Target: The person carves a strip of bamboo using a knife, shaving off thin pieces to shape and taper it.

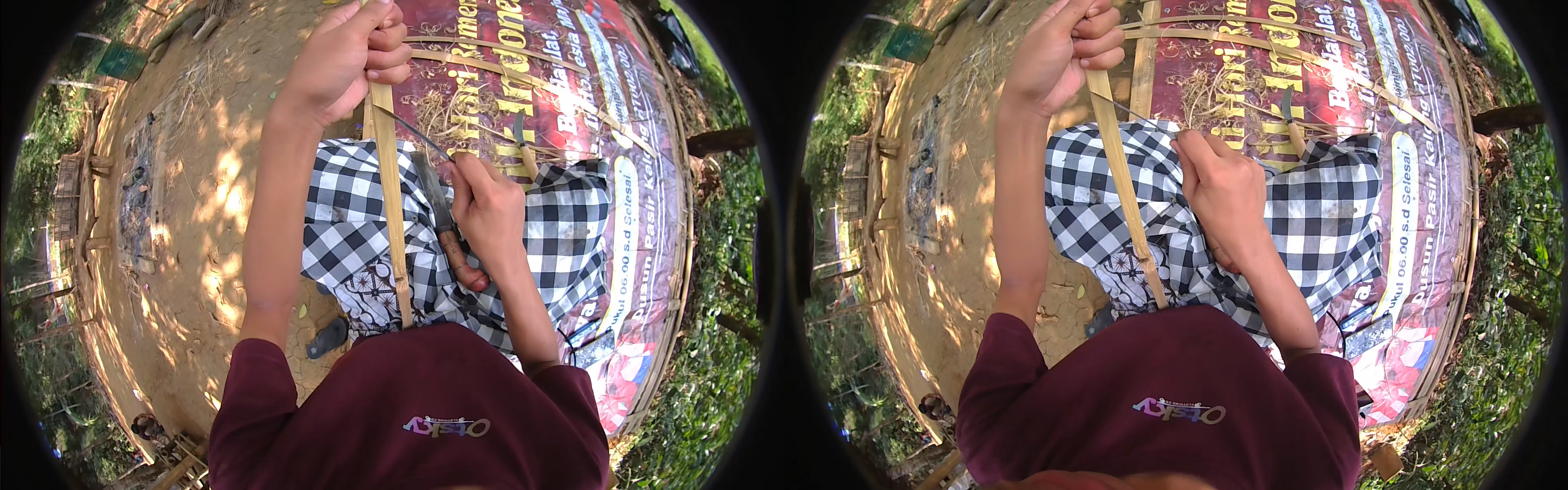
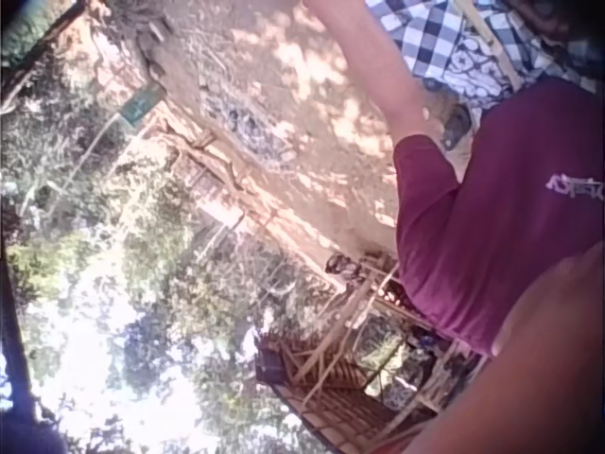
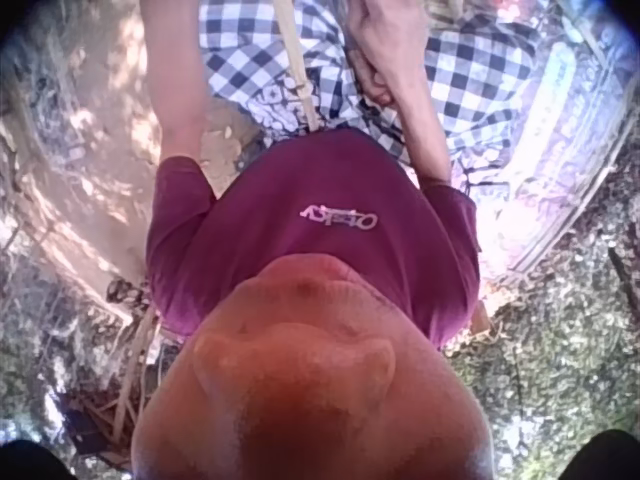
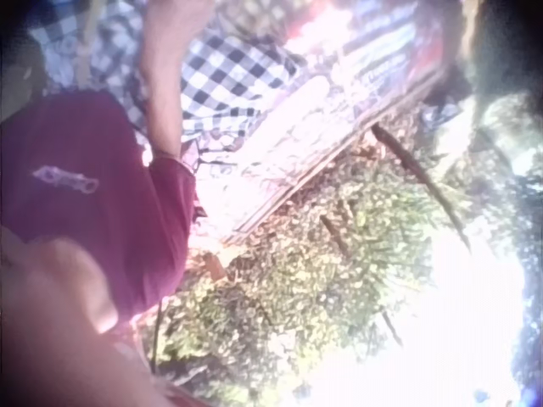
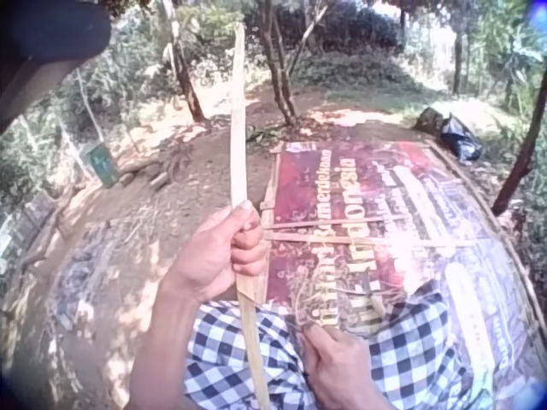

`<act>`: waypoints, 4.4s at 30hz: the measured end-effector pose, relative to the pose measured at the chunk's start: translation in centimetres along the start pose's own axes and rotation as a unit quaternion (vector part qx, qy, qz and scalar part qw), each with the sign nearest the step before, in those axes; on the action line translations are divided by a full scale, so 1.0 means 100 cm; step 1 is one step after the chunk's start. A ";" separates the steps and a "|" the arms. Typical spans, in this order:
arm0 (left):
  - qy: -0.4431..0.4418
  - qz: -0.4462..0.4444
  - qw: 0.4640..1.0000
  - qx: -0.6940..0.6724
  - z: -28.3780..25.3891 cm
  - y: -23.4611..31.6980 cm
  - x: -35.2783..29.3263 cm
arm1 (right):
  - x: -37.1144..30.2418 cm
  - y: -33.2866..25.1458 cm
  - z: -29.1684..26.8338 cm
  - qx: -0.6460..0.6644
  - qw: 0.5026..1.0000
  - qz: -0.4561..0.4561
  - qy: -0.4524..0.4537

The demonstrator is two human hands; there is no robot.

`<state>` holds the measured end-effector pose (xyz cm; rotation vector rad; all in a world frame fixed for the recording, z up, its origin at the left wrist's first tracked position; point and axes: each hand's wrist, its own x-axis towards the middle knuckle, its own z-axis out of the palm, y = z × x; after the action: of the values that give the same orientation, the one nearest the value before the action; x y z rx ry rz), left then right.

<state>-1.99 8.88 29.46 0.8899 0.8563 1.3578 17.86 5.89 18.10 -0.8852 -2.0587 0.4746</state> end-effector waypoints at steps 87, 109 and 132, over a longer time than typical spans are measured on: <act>0.168 -0.060 0.983 -0.031 -0.027 -0.157 -0.081 | -0.038 0.177 0.056 -0.193 0.950 0.171 -0.175; 0.192 -0.171 0.966 0.024 -0.009 -0.234 -0.106 | -0.076 0.112 0.059 -0.244 0.938 0.067 -0.237; 0.230 -0.159 0.960 -0.010 0.009 -0.234 -0.136 | -0.061 0.106 0.038 -0.187 0.951 0.105 -0.224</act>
<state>8.36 -5.06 8.64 0.3943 1.2785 1.3006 21.70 8.57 6.20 -1.3277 -2.5338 0.4332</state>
